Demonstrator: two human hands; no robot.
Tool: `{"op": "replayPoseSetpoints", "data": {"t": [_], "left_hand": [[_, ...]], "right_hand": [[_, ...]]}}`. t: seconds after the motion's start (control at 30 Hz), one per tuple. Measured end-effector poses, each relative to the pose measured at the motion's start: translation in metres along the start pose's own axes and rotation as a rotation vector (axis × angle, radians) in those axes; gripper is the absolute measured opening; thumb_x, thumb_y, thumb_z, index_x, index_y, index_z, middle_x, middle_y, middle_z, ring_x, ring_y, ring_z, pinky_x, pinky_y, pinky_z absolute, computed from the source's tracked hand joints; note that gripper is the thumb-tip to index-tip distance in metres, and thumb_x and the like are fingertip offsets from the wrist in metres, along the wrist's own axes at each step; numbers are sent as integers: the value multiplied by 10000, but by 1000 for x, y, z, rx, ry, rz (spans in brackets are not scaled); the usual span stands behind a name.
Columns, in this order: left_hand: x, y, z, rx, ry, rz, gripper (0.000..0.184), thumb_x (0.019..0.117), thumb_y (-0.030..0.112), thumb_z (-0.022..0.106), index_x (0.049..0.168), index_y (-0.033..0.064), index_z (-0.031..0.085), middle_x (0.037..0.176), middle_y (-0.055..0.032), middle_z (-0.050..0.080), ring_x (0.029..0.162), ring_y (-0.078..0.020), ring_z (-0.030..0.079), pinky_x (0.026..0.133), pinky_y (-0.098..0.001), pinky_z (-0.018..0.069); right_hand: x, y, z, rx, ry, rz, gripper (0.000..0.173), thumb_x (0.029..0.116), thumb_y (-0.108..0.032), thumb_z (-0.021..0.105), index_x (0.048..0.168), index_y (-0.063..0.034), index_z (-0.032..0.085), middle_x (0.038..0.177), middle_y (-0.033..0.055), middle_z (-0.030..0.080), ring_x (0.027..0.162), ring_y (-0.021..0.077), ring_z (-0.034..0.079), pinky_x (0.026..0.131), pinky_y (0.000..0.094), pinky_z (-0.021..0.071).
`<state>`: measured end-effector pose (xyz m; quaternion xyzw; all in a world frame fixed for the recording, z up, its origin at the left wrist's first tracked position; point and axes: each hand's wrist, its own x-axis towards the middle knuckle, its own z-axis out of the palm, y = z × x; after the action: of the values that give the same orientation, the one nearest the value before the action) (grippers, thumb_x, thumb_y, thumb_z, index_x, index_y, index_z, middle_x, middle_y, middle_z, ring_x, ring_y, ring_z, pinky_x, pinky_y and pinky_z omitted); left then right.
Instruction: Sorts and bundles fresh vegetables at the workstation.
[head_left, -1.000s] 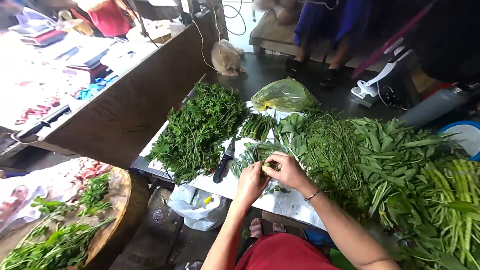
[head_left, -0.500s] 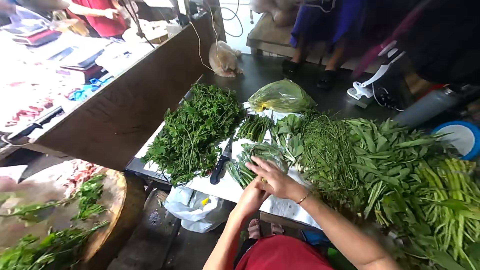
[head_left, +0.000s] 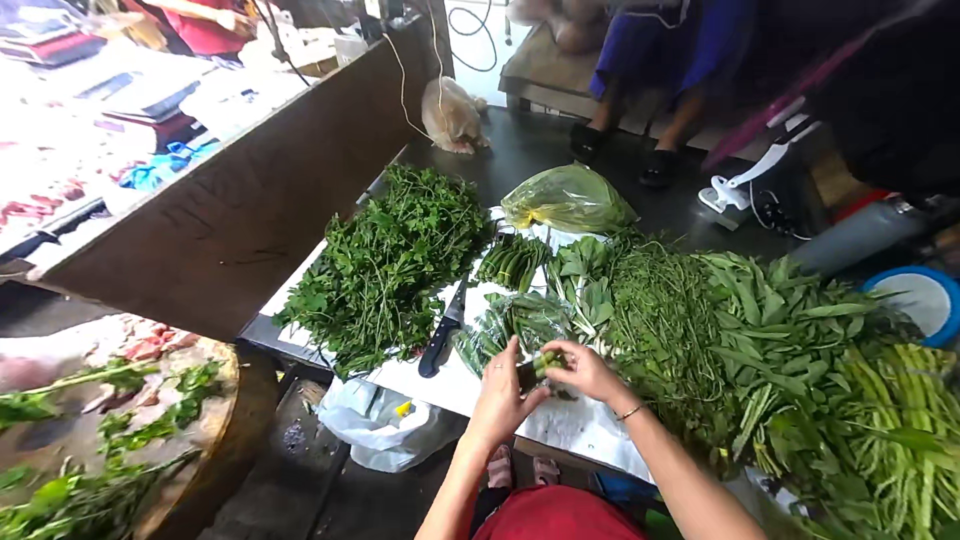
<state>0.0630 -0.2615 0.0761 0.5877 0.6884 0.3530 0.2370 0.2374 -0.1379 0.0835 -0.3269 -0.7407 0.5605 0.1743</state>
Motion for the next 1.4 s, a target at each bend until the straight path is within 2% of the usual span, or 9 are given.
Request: {"op": "replayPoseSetpoints", "data": {"t": [0.13,0.33,0.57,0.77,0.87,1.0,1.17,1.3,1.4], "left_hand": [[-5,-17,-37,-21,236,-75,955,910,446,721,1576,-45,244,1478,-213,513,1392,-349,476,1157,-546,384],[-40,-51,-60,-11,195,-245,824,957,348,673,1584,0,268,1414,-201,569,1308,-347,555,1104,-532,445],[-86,-76,-62,-20,204,-351,746,969,295,666,1561,-6,326,1352,-222,601,1245,-352,596,1047,-515,492],[-75,-71,-65,38,96,-368,665,1000,277,634,1541,-6,371,1369,-217,594,1266,-337,586,1073,-492,476],[-52,-67,-53,62,-2,-402,642,1007,294,631,1532,8,398,1390,-223,576,1237,-346,606,1054,-498,493],[-22,-64,-31,80,-106,-590,636,981,457,647,1398,-11,536,1337,-236,594,1173,-370,631,1014,-532,509],[-4,-68,-5,192,-220,-720,411,1023,354,560,1213,4,663,1297,-221,616,1206,-362,619,1012,-552,499],[-9,-71,1,105,-144,-712,303,979,192,596,1176,-29,657,1176,-227,660,1121,-357,647,980,-531,508],[-18,-79,8,-36,23,-678,388,934,88,616,1292,-50,562,1130,-198,684,1033,-308,684,933,-490,544]], "right_hand": [[60,-3,-13,409,329,148,393,956,-13,607,1315,82,476,1089,199,616,812,253,704,733,404,638],[182,-16,15,890,490,273,340,1065,-111,519,1348,58,433,1077,205,602,775,243,682,703,357,617],[248,1,60,614,588,349,488,1006,-160,674,1359,100,459,1258,301,569,962,336,679,840,428,598],[245,6,55,114,490,394,491,1004,-317,672,1299,59,557,1166,280,649,854,328,725,771,461,622],[224,10,36,-5,481,309,475,995,-324,673,1309,21,585,1228,268,618,941,353,691,832,503,591],[127,-4,40,-4,170,209,320,1062,-296,572,1214,-15,594,1008,198,668,687,256,679,646,422,604],[67,36,90,-411,-221,200,313,1034,-245,578,1165,3,716,1162,177,706,1090,269,683,1020,424,519],[53,33,106,-542,-198,173,433,1005,-376,626,1191,5,710,1215,193,680,1128,315,664,1020,466,508],[55,20,116,-628,-217,197,449,1001,-358,623,1281,-10,668,1304,193,630,1214,333,621,1050,496,490]]}}
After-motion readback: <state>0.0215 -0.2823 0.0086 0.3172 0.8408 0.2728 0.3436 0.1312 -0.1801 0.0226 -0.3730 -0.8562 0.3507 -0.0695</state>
